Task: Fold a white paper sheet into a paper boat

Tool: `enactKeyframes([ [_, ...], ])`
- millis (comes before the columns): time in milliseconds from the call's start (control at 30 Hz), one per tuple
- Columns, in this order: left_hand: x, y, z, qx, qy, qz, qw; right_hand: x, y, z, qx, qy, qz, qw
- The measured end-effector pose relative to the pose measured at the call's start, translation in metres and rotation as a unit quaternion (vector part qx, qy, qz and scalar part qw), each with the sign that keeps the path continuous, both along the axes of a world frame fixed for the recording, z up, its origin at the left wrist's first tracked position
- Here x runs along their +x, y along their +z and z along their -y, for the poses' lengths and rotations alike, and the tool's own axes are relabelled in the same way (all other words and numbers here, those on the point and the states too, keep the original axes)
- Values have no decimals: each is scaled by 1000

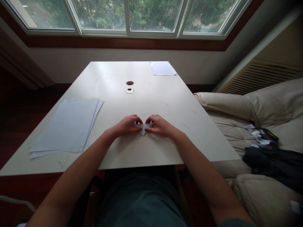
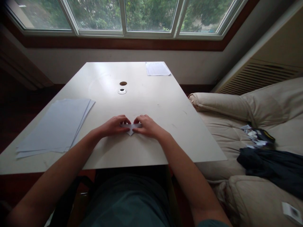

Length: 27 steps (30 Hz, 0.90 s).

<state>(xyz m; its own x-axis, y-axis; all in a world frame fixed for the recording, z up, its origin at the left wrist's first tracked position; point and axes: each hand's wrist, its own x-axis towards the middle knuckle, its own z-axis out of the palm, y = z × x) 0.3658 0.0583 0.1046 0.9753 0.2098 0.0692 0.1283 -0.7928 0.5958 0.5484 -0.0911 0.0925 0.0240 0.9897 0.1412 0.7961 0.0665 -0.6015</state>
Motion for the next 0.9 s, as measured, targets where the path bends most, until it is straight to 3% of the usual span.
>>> enactKeyframes([
  [200,0,1,3,-55,32,39,997,-8,6,3,-13,-19,-130,991],
  [333,1,1,4,-61,71,98,991,-14,5,-1,53,-56,-203,976],
  [533,2,7,12,-82,66,142,984,-16,2,-6,150,-64,-213,963],
  [900,4,3,10,-138,106,162,971,-17,-8,-13,164,-72,-272,945],
])
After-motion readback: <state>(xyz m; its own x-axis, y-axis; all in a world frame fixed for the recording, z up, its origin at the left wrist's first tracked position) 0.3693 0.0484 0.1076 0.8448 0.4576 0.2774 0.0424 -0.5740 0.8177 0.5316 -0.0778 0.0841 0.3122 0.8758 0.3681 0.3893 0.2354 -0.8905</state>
